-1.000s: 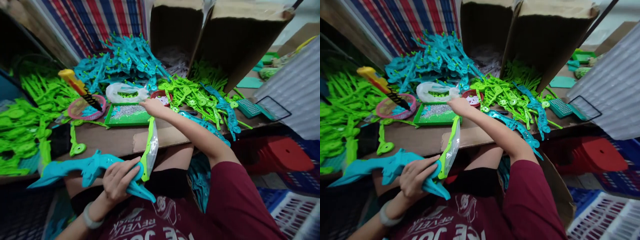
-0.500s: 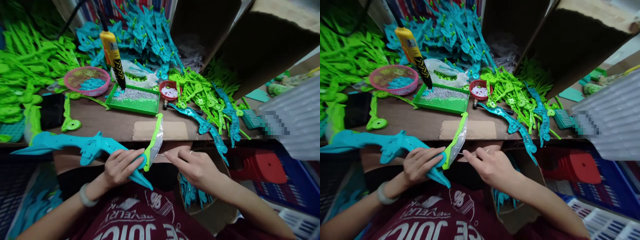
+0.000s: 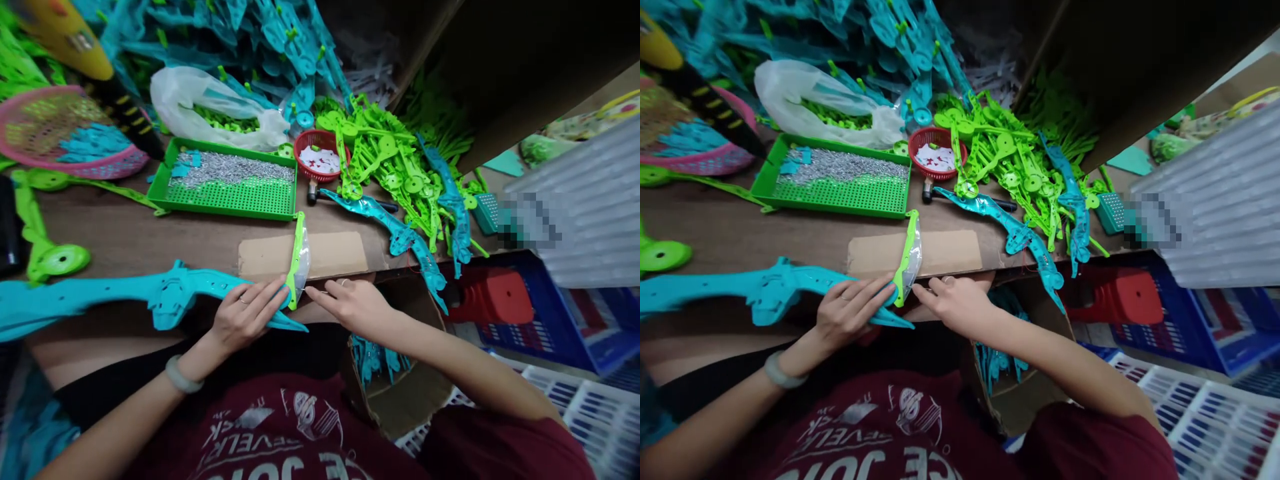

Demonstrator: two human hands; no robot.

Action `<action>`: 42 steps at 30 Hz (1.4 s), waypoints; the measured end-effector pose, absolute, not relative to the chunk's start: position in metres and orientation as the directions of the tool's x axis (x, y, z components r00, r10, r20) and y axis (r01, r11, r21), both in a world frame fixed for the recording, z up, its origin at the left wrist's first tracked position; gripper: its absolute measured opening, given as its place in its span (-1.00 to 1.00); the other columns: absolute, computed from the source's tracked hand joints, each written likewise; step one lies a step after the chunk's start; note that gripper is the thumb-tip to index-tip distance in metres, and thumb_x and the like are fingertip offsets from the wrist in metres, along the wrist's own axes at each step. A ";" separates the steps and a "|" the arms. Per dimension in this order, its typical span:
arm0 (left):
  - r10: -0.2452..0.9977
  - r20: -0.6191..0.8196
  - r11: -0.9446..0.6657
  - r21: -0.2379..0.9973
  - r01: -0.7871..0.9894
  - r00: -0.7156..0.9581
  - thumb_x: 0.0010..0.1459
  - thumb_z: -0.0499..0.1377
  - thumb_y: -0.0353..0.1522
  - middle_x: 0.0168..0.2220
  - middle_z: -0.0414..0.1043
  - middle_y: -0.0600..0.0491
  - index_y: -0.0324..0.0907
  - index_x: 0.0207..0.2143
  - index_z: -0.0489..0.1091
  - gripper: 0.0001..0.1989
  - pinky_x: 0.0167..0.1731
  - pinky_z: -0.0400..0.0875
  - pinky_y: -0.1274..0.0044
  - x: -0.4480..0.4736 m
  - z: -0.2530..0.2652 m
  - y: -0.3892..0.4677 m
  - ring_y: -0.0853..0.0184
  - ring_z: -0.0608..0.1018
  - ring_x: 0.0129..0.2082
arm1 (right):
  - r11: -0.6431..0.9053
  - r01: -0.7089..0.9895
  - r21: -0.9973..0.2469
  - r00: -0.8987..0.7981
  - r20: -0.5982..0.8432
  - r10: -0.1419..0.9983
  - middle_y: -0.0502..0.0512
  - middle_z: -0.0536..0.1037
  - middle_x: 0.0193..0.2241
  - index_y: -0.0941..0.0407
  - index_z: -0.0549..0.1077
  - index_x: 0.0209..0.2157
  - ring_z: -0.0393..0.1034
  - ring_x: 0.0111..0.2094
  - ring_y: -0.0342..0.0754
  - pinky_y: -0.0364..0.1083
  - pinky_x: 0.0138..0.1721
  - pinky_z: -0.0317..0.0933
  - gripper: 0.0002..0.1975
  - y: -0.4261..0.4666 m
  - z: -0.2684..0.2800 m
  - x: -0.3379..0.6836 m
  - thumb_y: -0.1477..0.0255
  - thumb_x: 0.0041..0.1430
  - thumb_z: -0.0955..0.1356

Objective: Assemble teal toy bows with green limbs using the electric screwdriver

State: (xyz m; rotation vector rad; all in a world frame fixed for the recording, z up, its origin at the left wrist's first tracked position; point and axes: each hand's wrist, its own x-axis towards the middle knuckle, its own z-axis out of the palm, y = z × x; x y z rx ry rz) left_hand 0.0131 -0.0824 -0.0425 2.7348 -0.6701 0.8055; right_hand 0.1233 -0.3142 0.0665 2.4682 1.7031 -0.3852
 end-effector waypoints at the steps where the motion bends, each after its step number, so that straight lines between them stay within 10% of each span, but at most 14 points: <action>1: -0.359 0.530 -0.874 0.098 -0.476 0.768 0.37 -0.02 -0.35 0.18 0.43 -0.16 -0.26 0.17 0.36 -0.61 -0.05 0.29 0.31 0.016 -0.039 -0.083 0.14 0.56 -0.03 | -0.376 0.926 -0.047 0.350 -0.273 0.896 0.15 0.53 -0.28 0.10 0.32 0.22 0.36 -0.40 -0.09 -0.11 -0.47 0.04 -0.55 -0.314 0.070 0.130 0.56 0.32 0.23; 6: -0.297 0.442 -0.863 0.255 -0.436 0.847 0.25 0.13 0.04 0.19 0.38 -0.29 -0.33 0.18 0.33 -0.31 0.08 0.25 0.22 0.030 -0.017 -0.088 -0.01 0.47 0.11 | -0.517 0.849 -0.108 0.507 -0.107 0.855 0.10 0.52 -0.29 0.02 0.31 0.26 0.32 -0.39 -0.10 -0.11 -0.41 0.04 -0.56 -0.286 0.087 0.181 0.48 0.41 0.14; 16: -0.381 0.610 -0.761 0.221 -0.611 0.695 0.26 0.20 -0.10 0.03 0.53 -0.18 -0.26 0.05 0.44 -0.53 0.13 0.28 0.29 0.030 -0.021 -0.081 0.10 0.53 0.07 | -0.472 0.855 0.213 0.506 -0.149 0.850 0.33 0.52 -0.12 0.19 0.27 0.25 0.41 -0.21 0.03 -0.07 -0.34 0.15 -0.53 -0.217 0.065 0.252 0.62 0.37 0.11; 24: -0.387 0.513 -0.839 0.149 -0.523 0.766 0.32 -0.04 -0.54 0.21 0.38 -0.20 -0.30 0.13 0.40 -0.61 0.18 0.26 0.27 0.021 -0.036 -0.087 0.11 0.46 0.18 | -0.496 0.745 -0.447 0.497 -0.124 0.859 0.15 0.62 -0.15 0.10 0.46 0.14 0.49 -0.17 -0.07 -0.10 -0.15 0.28 -0.61 -0.287 0.100 0.201 0.50 0.38 0.18; 35: -0.306 0.556 -0.901 0.094 -0.424 0.773 0.23 0.01 -0.58 0.10 0.48 -0.24 -0.39 0.27 0.22 -0.46 0.09 0.36 0.26 0.021 -0.037 -0.103 0.06 0.58 0.02 | -0.489 0.728 -0.481 0.426 -0.241 0.872 0.10 0.61 -0.35 0.10 0.48 0.12 0.44 -0.39 -0.13 -0.15 -0.34 0.22 -0.63 -0.324 0.059 0.141 0.52 0.35 0.24; 40: -0.321 0.597 -0.892 0.070 -0.446 0.735 0.26 -0.01 -0.55 0.07 0.50 -0.27 -0.47 0.21 0.28 -0.53 0.01 0.40 0.28 0.024 -0.035 -0.103 0.04 0.60 -0.03 | -0.490 0.399 -0.775 0.449 -0.301 0.841 0.17 0.64 -0.10 0.14 0.52 0.06 0.52 -0.14 -0.09 -0.08 -0.08 0.35 -0.64 -0.317 0.060 0.150 0.56 0.33 0.24; 42: -0.322 0.603 -0.892 0.066 -0.447 0.730 0.28 0.01 -0.54 0.06 0.51 -0.28 -0.47 0.20 0.30 -0.55 -0.02 0.41 0.29 0.026 -0.035 -0.102 0.05 0.61 -0.04 | -0.573 0.149 -0.806 0.463 -0.455 0.761 0.10 0.65 -0.29 0.12 0.55 0.02 0.51 -0.34 -0.14 -0.13 -0.26 0.36 -0.67 -0.314 0.060 0.155 0.55 0.32 0.25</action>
